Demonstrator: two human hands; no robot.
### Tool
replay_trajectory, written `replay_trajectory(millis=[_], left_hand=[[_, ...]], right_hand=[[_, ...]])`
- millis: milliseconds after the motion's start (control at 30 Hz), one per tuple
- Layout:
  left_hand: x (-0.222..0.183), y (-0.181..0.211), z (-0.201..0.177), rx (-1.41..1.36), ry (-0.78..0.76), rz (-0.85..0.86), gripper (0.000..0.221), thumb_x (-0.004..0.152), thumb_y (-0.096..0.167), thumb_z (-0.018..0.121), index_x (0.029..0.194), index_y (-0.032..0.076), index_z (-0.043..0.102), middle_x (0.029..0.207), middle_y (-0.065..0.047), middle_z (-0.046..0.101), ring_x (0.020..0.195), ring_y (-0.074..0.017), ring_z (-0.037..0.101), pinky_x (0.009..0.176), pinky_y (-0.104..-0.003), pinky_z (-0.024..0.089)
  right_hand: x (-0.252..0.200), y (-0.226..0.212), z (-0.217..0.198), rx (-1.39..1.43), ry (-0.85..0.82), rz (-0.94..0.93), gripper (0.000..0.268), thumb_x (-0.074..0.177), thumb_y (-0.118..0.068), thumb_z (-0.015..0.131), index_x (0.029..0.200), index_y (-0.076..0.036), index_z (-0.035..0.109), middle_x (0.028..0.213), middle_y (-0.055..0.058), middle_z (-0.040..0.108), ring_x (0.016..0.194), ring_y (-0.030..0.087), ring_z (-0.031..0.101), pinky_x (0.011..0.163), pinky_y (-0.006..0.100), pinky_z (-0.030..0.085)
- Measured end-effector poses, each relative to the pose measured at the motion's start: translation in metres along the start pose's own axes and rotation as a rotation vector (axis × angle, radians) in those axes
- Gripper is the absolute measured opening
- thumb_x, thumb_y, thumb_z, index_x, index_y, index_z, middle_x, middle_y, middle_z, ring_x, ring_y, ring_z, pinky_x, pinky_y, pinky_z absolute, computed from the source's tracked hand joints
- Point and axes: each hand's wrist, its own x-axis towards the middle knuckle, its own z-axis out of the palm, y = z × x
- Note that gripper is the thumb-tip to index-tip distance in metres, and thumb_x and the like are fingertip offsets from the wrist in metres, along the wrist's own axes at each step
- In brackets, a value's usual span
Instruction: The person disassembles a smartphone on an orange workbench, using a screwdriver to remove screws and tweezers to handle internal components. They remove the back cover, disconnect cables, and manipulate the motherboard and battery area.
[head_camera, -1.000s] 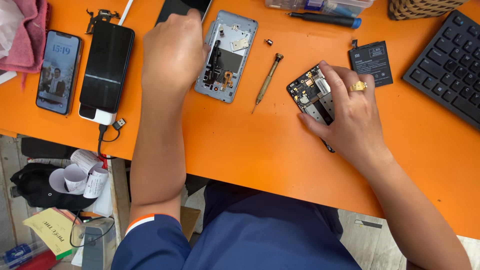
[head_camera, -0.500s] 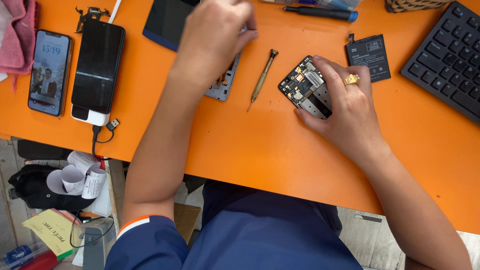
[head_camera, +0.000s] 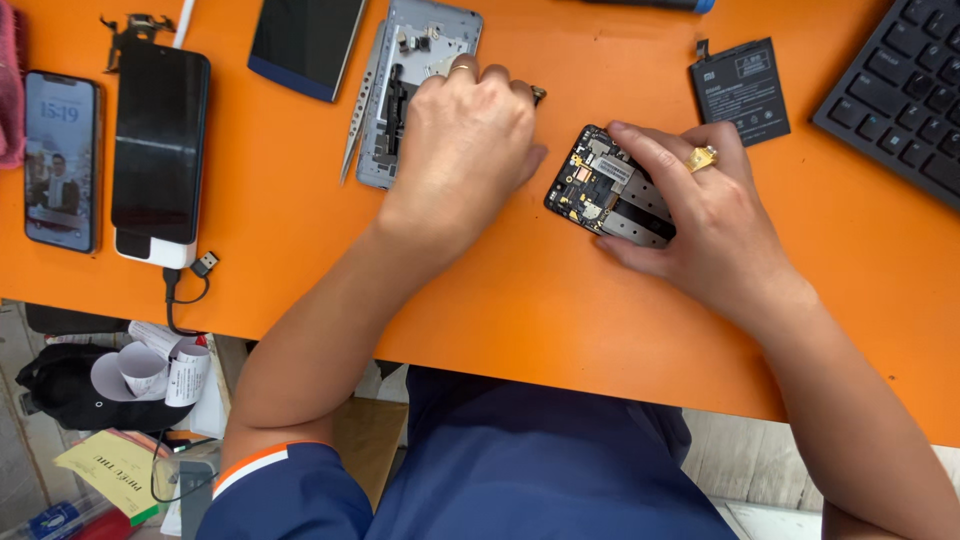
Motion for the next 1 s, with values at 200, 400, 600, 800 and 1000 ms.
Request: replay_trajectory(millis=[200, 400, 600, 800, 1000], left_hand=[[0.0, -0.01, -0.022, -0.121, 0.144, 0.081, 0.005, 0.083, 0.02, 0.067, 0.081, 0.016, 0.068, 0.073, -0.001, 0.07, 0.063, -0.0244, 0.071, 0.043, -0.041, 0.054], [0.001, -0.026, -0.077, -1.193, 0.094, 0.191, 0.006, 0.11, 0.002, 0.034, 0.109, 0.002, 0.04, 0.082, -0.008, 0.074, 0.049, -0.0123, 0.057, 0.055, -0.028, 0.047], [-0.015, -0.014, -0.025, -1.338, 0.174, 0.195, 0.03, 0.123, 0.013, 0.051, 0.143, 0.004, 0.031, 0.104, -0.022, 0.075, 0.079, -0.0212, 0.067, 0.071, -0.028, 0.052], [-0.03, -0.01, 0.0, -1.639, -0.029, 0.205, 0.068, 0.128, 0.001, 0.072, 0.175, 0.014, 0.025, 0.11, -0.018, 0.068, 0.096, -0.0238, 0.067, 0.086, -0.031, 0.06], [-0.024, -0.007, -0.015, -1.435, 0.025, 0.141, 0.05, 0.111, 0.005, 0.078, 0.15, -0.005, 0.048, 0.117, -0.016, 0.072, 0.094, -0.0184, 0.071, 0.083, -0.028, 0.069]], right_hand=[[0.0, 0.009, -0.014, 0.029, -0.083, -0.104, 0.094, 0.084, -0.045, 0.094, 0.154, 0.005, 0.055, 0.146, 0.025, 0.063, 0.125, 0.045, 0.055, 0.112, 0.049, 0.041], [-0.004, 0.02, -0.015, -0.077, -0.121, -0.059, 0.093, 0.081, -0.044, 0.095, 0.153, 0.004, 0.061, 0.127, 0.024, 0.058, 0.108, 0.043, 0.054, 0.102, 0.052, 0.045], [-0.001, 0.023, -0.017, 0.027, -0.139, -0.084, 0.07, 0.091, -0.03, 0.095, 0.146, -0.002, 0.062, 0.134, 0.019, 0.063, 0.114, 0.042, 0.061, 0.102, 0.054, 0.047], [0.001, 0.025, -0.025, 0.083, -0.164, -0.107, 0.066, 0.098, -0.038, 0.087, 0.144, 0.003, 0.063, 0.138, 0.023, 0.064, 0.119, 0.045, 0.063, 0.109, 0.056, 0.048], [-0.006, 0.026, -0.031, -0.079, -0.169, -0.012, 0.073, 0.098, -0.051, 0.092, 0.146, 0.001, 0.073, 0.139, 0.023, 0.067, 0.122, 0.041, 0.065, 0.109, 0.056, 0.047]])
